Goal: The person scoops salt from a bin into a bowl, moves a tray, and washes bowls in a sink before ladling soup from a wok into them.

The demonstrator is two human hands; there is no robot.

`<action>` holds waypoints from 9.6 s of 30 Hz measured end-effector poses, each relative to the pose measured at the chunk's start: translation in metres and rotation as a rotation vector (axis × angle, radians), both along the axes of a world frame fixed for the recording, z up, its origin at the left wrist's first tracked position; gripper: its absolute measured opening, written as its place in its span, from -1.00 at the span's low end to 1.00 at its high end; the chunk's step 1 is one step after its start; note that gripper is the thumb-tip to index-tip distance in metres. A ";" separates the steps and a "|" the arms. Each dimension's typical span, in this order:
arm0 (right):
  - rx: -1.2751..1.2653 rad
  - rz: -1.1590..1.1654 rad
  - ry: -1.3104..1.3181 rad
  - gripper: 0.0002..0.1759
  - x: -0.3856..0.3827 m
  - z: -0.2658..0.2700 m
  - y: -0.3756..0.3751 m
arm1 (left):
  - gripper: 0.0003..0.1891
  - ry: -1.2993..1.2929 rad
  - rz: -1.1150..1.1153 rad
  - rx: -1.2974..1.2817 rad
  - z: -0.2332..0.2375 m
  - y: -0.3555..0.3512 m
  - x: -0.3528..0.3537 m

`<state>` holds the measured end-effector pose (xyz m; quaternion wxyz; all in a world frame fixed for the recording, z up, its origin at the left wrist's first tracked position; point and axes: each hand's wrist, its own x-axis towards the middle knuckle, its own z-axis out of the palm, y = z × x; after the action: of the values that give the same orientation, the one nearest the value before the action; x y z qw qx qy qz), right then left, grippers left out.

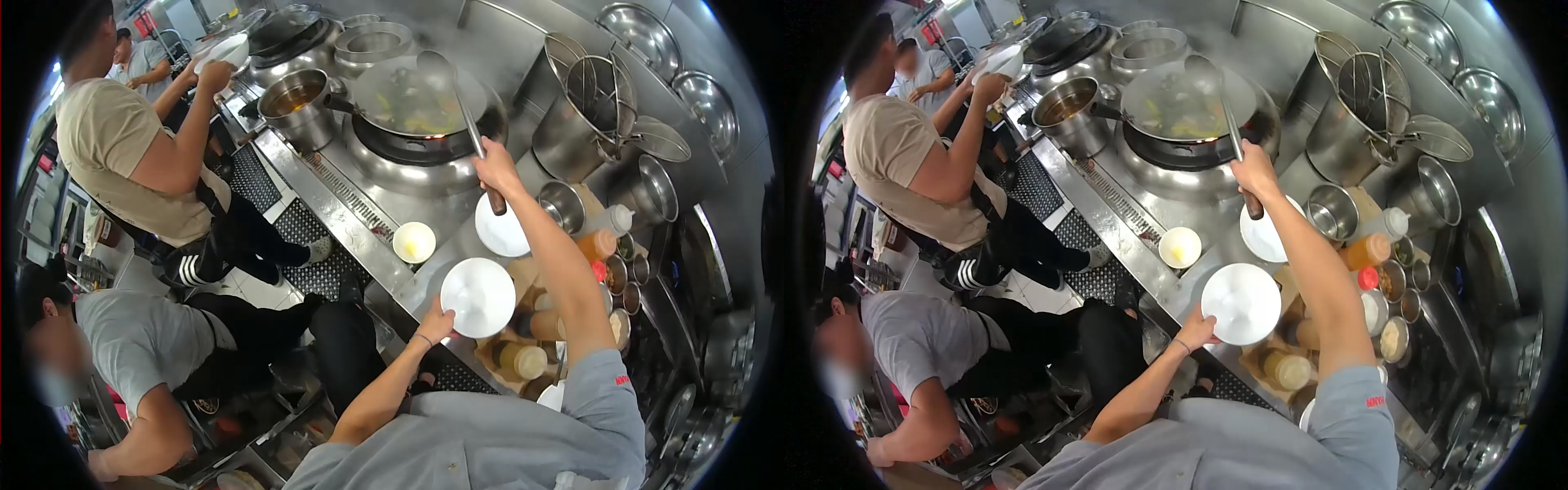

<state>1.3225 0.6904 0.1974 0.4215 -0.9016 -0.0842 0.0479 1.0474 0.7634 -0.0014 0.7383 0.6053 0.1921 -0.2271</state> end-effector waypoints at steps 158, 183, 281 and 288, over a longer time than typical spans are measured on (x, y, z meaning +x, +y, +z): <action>0.005 0.199 0.361 -0.30 -0.235 0.163 -0.161 | -0.37 -0.330 0.482 -0.099 0.109 0.109 0.079; 0.031 0.304 0.216 -0.31 -0.017 0.088 -0.066 | -0.47 -0.202 0.300 0.044 0.030 0.049 0.041; 1.112 0.125 1.021 -0.67 0.034 0.143 -0.044 | -0.74 -0.400 0.524 1.028 0.063 0.178 -0.059; 1.073 0.109 0.941 -0.58 -0.039 0.193 -0.099 | -0.68 -0.377 0.455 1.063 0.063 0.166 -0.059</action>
<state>1.2833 0.5911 0.3902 0.7955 -0.4481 0.0497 0.4049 0.9882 0.9295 0.0617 0.3863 0.8646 0.2697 0.1743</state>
